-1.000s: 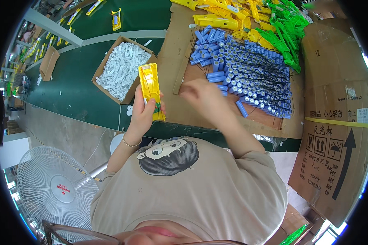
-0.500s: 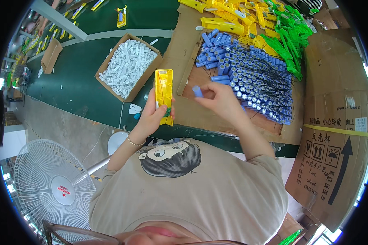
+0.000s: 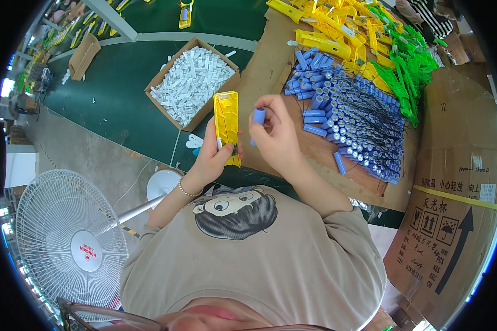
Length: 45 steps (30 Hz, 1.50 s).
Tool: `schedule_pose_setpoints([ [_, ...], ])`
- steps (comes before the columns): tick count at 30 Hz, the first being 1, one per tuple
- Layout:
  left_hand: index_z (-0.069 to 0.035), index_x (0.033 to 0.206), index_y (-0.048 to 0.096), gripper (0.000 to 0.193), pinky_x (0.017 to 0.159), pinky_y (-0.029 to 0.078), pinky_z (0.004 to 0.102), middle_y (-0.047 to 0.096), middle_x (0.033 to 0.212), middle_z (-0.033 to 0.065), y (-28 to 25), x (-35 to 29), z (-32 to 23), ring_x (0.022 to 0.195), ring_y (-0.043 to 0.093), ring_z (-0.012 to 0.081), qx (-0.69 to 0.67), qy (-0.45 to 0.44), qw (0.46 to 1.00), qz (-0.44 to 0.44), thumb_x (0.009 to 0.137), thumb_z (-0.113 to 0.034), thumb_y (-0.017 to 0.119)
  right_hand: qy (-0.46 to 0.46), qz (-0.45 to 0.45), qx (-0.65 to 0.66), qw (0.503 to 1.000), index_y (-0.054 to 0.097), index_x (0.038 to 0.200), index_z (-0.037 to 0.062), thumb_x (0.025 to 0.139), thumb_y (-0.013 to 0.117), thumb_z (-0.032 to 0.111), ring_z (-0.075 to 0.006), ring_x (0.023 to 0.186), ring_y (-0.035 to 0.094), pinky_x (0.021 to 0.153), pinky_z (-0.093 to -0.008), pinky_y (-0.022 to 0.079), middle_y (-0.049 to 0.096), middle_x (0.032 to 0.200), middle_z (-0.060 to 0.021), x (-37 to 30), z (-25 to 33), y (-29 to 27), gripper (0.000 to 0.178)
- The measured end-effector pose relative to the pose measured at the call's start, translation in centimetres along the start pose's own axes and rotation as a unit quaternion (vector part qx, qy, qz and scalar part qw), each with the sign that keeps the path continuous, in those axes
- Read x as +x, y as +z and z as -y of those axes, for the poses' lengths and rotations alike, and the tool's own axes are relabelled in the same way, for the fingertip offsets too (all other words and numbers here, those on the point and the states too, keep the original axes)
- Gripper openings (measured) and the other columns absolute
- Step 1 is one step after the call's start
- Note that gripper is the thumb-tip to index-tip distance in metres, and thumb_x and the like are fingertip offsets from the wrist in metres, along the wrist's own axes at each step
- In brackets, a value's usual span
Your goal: The recorder is assembling small electronic components, specifically inserting internal parts into yellow plastic housings at a factory workstation.
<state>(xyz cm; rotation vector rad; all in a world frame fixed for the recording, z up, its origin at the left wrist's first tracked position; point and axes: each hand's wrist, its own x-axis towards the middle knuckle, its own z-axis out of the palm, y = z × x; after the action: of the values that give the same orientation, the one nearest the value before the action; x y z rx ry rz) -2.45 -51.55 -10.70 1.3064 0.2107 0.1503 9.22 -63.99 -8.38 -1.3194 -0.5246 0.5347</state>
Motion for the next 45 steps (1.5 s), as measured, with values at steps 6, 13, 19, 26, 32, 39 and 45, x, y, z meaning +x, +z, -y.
schedule_pose_setpoints([
  [6,-0.005,0.143,0.014,0.064,0.075,0.049,0.0281,0.047,0.109,0.0095,-0.2,0.0,0.2,0.084,0.056,0.0138,0.106,0.032,0.994,0.002,0.085,0.007,0.038,0.054,0.017,-0.121,0.991,0.052,0.100,0.0009,0.085,0.063,0.007,-0.0056,0.063,0.056,0.054,-0.0210,0.043,0.062,0.074,-0.0056,0.2,1.2,1.7,0.020],
  [13,-0.004,0.143,0.013,0.064,0.075,0.047,0.0248,0.046,0.108,0.0087,-0.9,0.0,1.6,0.086,0.053,0.0101,0.171,0.056,0.984,0.009,0.086,0.008,0.040,0.105,0.029,-0.133,0.985,0.054,0.100,-0.0003,0.083,0.065,0.009,-0.0068,0.062,0.058,0.055,-0.0223,0.045,0.065,0.074,-0.0072,1.0,-0.1,1.4,0.022],
  [19,0.001,0.141,0.015,0.064,0.090,0.043,0.0284,0.043,0.121,0.0131,-0.8,0.0,1.1,0.107,0.050,0.0170,0.271,0.143,0.951,-0.035,0.085,0.005,0.045,0.100,0.031,-0.041,0.994,0.058,0.094,-0.0019,0.083,0.064,0.006,-0.0045,0.062,0.057,0.055,-0.0195,0.043,0.065,0.074,-0.0048,0.3,-1.2,2.0,0.015],
  [26,0.005,0.141,0.016,0.062,0.099,0.037,0.0326,0.041,0.127,0.0178,-0.8,-0.1,0.6,0.115,0.046,0.0225,0.197,0.127,0.970,-0.059,0.087,-0.002,0.046,0.078,0.041,-0.022,0.996,0.062,0.092,-0.0031,0.084,0.063,0.005,-0.0043,0.064,0.058,0.055,-0.0209,0.045,0.064,0.071,-0.0030,-0.1,-1.2,2.3,0.012],
  [32,0.004,0.142,0.014,0.057,0.101,0.033,0.0318,0.037,0.130,0.0168,-0.4,-0.2,0.2,0.117,0.042,0.0205,0.160,0.110,0.979,-0.069,0.091,-0.005,0.040,-0.052,0.038,-0.261,0.963,0.062,0.091,-0.0018,0.083,0.064,0.005,-0.0052,0.058,0.054,0.051,-0.0204,0.041,0.061,0.067,-0.0039,-0.6,0.0,2.7,0.011],
  [39,-0.001,0.142,0.016,0.055,0.097,0.039,0.0324,0.045,0.122,0.0142,-0.8,0.6,1.2,0.111,0.048,0.0187,0.086,0.102,0.984,-0.116,0.093,-0.004,0.039,-0.080,0.084,-0.296,0.948,0.063,0.091,0.0012,0.082,0.068,0.011,-0.0156,0.056,0.058,0.053,-0.0266,0.045,0.061,0.067,-0.0111,-1.3,-0.5,3.0,0.014],
  [45,-0.002,0.142,0.017,0.055,0.095,0.041,0.0326,0.049,0.116,0.0139,-1.1,0.6,1.3,0.107,0.051,0.0181,0.052,0.080,0.991,-0.098,0.092,-0.005,0.039,-0.028,0.128,-0.288,0.949,0.063,0.090,0.0025,0.083,0.067,0.011,-0.0153,0.052,0.054,0.051,-0.0270,0.043,0.058,0.064,-0.0107,-1.0,-0.4,2.5,0.012],
])
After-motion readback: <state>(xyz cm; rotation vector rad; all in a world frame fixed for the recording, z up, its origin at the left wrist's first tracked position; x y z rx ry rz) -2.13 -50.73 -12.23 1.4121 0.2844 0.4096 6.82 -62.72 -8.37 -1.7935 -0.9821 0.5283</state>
